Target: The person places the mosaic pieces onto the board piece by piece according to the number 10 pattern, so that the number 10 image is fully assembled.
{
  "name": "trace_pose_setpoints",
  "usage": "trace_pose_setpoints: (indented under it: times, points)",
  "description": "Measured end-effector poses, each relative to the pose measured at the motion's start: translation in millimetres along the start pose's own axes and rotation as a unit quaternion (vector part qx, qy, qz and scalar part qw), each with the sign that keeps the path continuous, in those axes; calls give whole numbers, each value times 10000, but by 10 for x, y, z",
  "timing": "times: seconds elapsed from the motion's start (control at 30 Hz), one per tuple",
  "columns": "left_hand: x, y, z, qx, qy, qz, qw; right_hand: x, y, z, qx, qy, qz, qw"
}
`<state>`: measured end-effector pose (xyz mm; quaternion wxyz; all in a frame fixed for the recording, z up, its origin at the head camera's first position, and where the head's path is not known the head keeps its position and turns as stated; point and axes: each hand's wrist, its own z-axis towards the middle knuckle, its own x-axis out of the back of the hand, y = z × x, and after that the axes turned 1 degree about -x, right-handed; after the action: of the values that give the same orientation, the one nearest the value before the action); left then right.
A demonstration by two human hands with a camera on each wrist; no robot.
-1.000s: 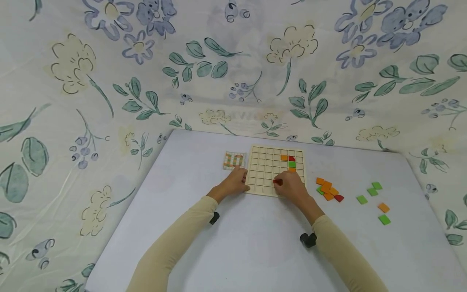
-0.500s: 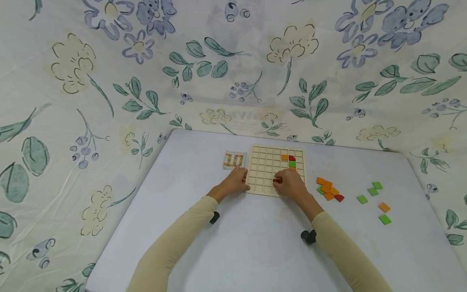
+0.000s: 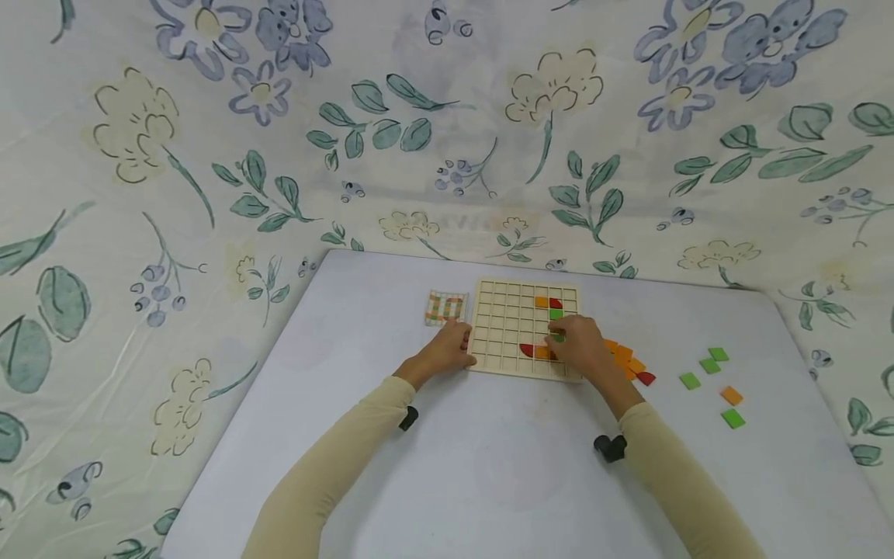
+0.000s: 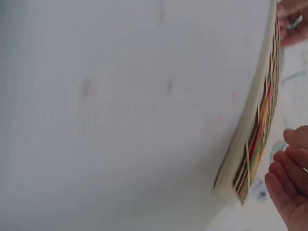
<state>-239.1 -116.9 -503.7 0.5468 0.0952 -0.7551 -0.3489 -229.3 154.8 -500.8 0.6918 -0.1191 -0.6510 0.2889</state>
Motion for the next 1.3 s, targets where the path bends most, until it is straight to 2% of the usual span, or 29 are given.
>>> trace_pose_setpoints:
  times: [0.13,0.27,0.53,0.77,1.1,1.3]
  points:
    - [6,2,-6,-96,28,25,9999,174,212,-37,-269,73,-48,9996]
    - [6,0,-8,-44,1,42,10000,327,404,-117,-522,34,-14,9986]
    - [22,-1,-22,15,8,21,10000,414,683,-204,-477,51,91,9988]
    - [-2,-28,8,-54,-1,6,10000,417,762,-249,-713,-252,95,9971]
    - [-13,-47,28,-40,-15,-9,10000,407,799,-288,-781,-171,134,9967]
    - [-17,-41,24,72,-36,-40,10000,408,827,-307,-612,-2,142,9980]
